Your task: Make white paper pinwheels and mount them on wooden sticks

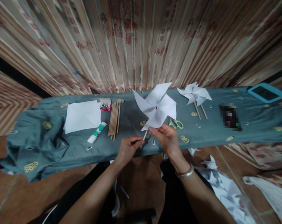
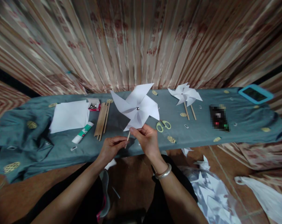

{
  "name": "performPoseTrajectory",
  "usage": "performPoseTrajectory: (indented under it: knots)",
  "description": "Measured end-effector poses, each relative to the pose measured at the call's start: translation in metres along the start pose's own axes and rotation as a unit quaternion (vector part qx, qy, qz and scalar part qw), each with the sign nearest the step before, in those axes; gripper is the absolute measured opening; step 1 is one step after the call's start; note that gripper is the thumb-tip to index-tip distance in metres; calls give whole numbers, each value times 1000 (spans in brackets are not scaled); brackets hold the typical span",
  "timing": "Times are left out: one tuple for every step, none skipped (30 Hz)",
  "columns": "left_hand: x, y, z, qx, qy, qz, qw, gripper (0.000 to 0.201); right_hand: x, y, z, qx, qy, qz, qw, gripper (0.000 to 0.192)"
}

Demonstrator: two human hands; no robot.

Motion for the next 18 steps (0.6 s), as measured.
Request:
performPoseTrajectory:
  knots:
    - [0, 0, 0, -1, 0, 0, 1000, 12, 1, 0, 0, 2, 2, -11, 1000, 18]
    - [1, -1, 0, -2, 1, 1, 1000, 12, 1, -1, 0, 1, 3, -24, 1000, 18]
    - [1, -2, 0, -1, 5, 3, 1000, 12, 1, -1, -1, -4, 2, -40, 999, 18]
    - [2, -3, 0, 1, 9, 4, 1000, 12, 0, -2, -1, -11, -2, -58, 998, 19]
    - [2, -4, 0, 4, 13, 4, 1000, 12, -2, -3, -2, -19, -8, -78, 997, 20]
    - [2, -5, 1, 8, 15, 3, 1000, 12, -5, -4, -3, -25, -18, -99, 995, 20]
    - [2, -6, 1, 12, 15, 1, 1000, 12, -8, -6, -3, -29, -31, -120, 992, 21]
    - [2, -7, 2, 16, 13, -2, 1000, 13, -13, -9, -3, -24, -47, -140, 989, 22]
    - [1, -8, 2, 20, 9, -5, 1000, 13, -17, -13, -3, -14, -64, -157, 985, 24]
    - [0, -9, 2, 24, 5, -8, 1000, 13, -22, -17, -2, -1, -83, -170, 982, 25]
    - [-1, -9, 2, 26, 1, -10, 1000, 13, -27, -22, -1, 18, -101, -177, 979, 25]
    - [-2, -9, 2, 27, -2, -12, 1000, 13, -31, -28, 1, 37, -116, -180, 976, 24]
    - [-2, -9, 1, 26, -5, -13, 1000, 14, -34, -34, 3, 60, -129, -180, 973, 23]
    - [-3, -9, 1, 24, -7, -14, 1000, 14, -37, -40, 6, 85, -139, -176, 971, 22]
    - [-4, -9, 0, 21, -10, -13, 1000, 15, -39, -45, 9, 111, -147, -172, 968, 21]
    - [-4, -9, 0, 17, -13, -12, 1000, 15, -40, -51, 12, 136, -154, -168, 964, 21]
    - [-4, -9, -1, 14, -15, -10, 1000, 16, -41, -56, 14, 157, -161, -164, 961, 22]
    - [-4, -9, -1, 12, -16, -7, 1000, 16, -40, -61, 17, 171, -169, -159, 957, 23]
Point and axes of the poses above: each hand's wrist, its own z-axis towards the middle knuckle, its own y-axis out of the palm, x = y × z, the point moved 2 cm from there along z, towards the middle knuckle, and after that the axes turned 4 degrees about -y, right-handed, at the moved point
